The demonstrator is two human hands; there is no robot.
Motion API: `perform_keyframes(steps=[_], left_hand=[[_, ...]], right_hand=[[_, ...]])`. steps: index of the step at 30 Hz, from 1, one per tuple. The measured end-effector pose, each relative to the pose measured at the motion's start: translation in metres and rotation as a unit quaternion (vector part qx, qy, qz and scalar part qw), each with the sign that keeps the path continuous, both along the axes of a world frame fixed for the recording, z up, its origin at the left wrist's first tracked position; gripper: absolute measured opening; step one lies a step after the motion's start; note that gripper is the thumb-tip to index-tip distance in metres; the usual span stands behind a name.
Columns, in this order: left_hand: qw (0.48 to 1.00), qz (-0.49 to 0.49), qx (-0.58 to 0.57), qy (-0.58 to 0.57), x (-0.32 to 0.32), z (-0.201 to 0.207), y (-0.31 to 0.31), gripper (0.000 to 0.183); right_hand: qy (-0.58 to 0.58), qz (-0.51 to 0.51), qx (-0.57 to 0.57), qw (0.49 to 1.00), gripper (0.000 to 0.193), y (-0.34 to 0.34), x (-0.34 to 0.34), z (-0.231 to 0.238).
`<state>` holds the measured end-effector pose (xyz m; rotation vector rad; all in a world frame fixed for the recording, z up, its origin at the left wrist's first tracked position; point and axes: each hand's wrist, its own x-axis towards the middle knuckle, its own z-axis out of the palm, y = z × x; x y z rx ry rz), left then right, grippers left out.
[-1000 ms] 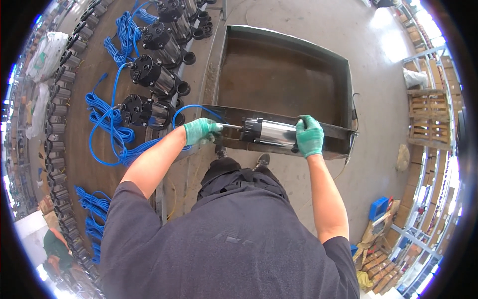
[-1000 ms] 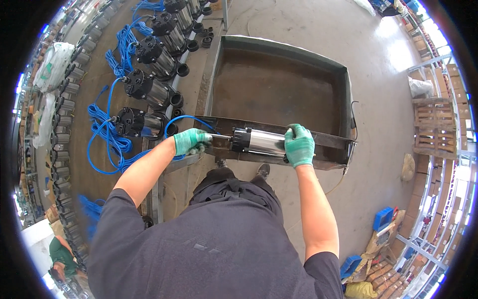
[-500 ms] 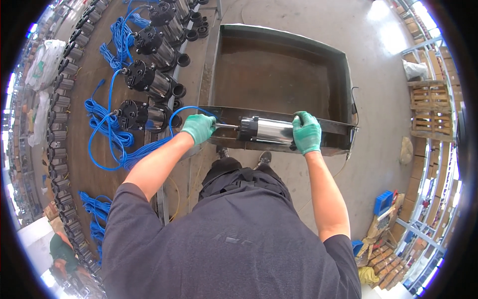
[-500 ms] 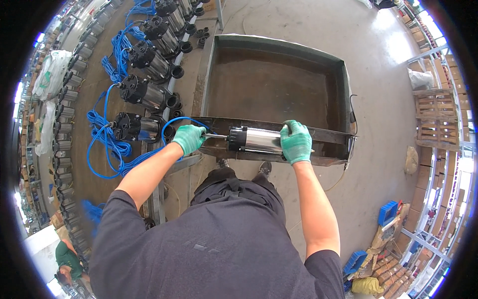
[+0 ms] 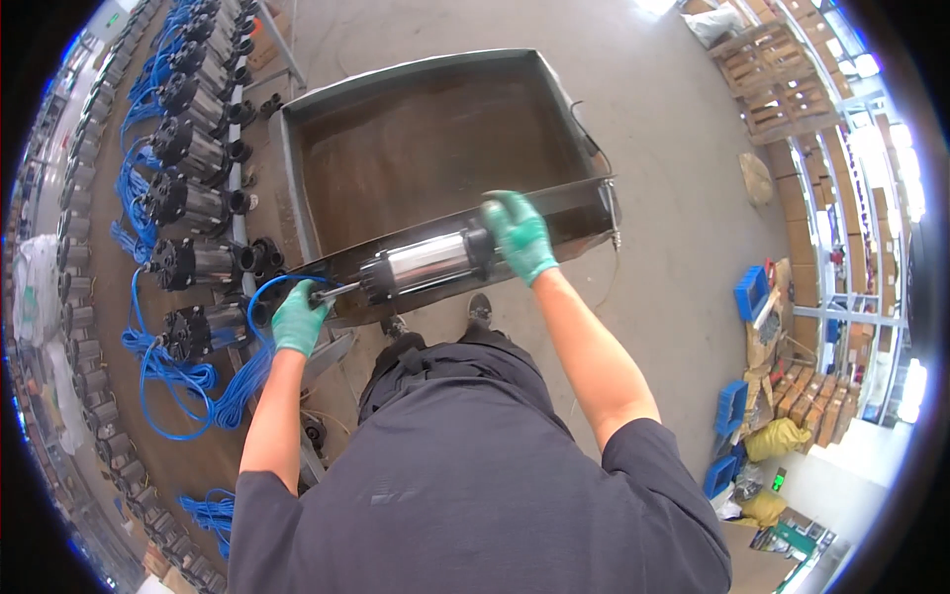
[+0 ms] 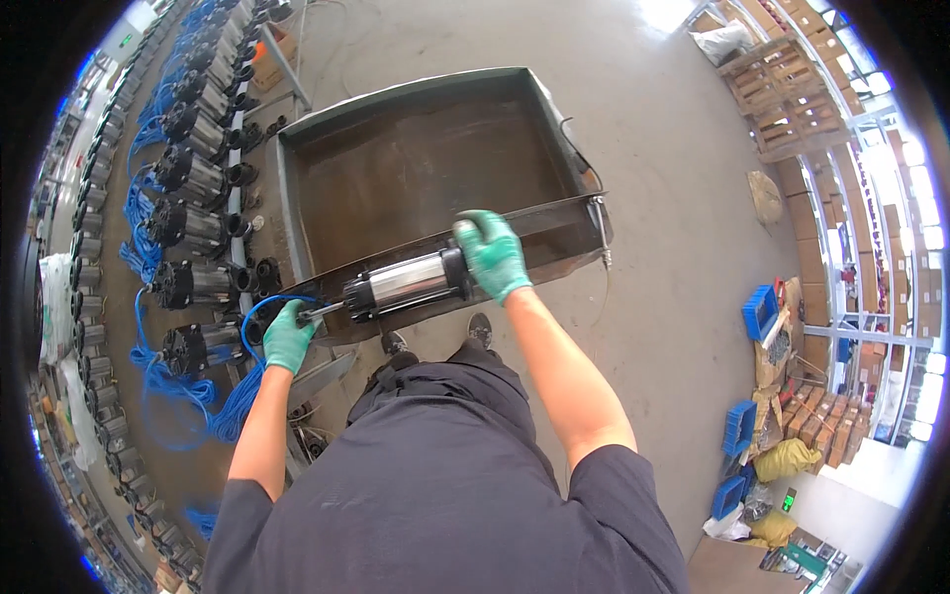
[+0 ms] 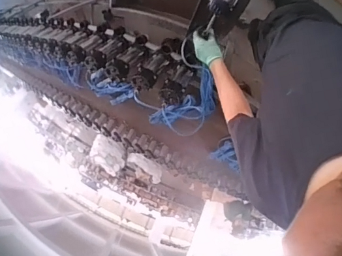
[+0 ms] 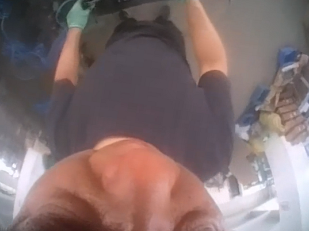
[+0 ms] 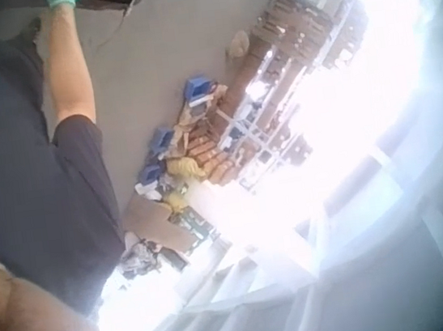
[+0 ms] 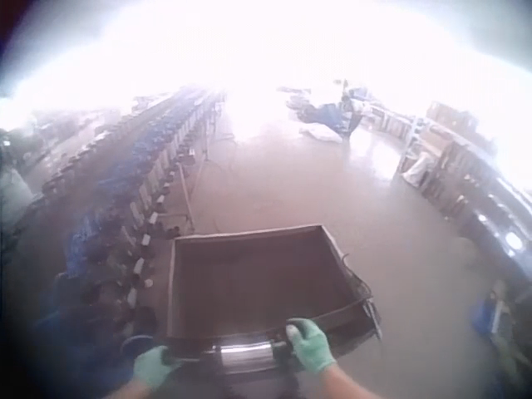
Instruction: The person picks up a metal cylinder with an attached blue hose, places it into a tank of water to submerge it, and then lifts it back out of the water.
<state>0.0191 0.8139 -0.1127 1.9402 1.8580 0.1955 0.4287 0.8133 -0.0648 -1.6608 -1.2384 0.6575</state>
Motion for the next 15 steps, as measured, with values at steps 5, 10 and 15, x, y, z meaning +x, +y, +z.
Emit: perform_keyframes(steps=[5,10,15], left_hand=[[0.981,0.125,0.001,-0.149,0.002,0.009,-0.026,0.062],[0.968,0.117,0.144,-0.169,0.018,0.001,-0.050,0.053],[0.923,0.107,0.075,-0.361,0.105,0.078,-0.053,0.047]], right_hand=[[-0.244,-0.298,-0.144,0.911,0.036,-0.062,0.193,-0.092],[0.201,-0.241,-0.279,0.908,0.033,-0.073,0.252,-0.122],[0.495,-0.077,-0.203,0.841,0.017,-0.050,0.124,-0.003]])
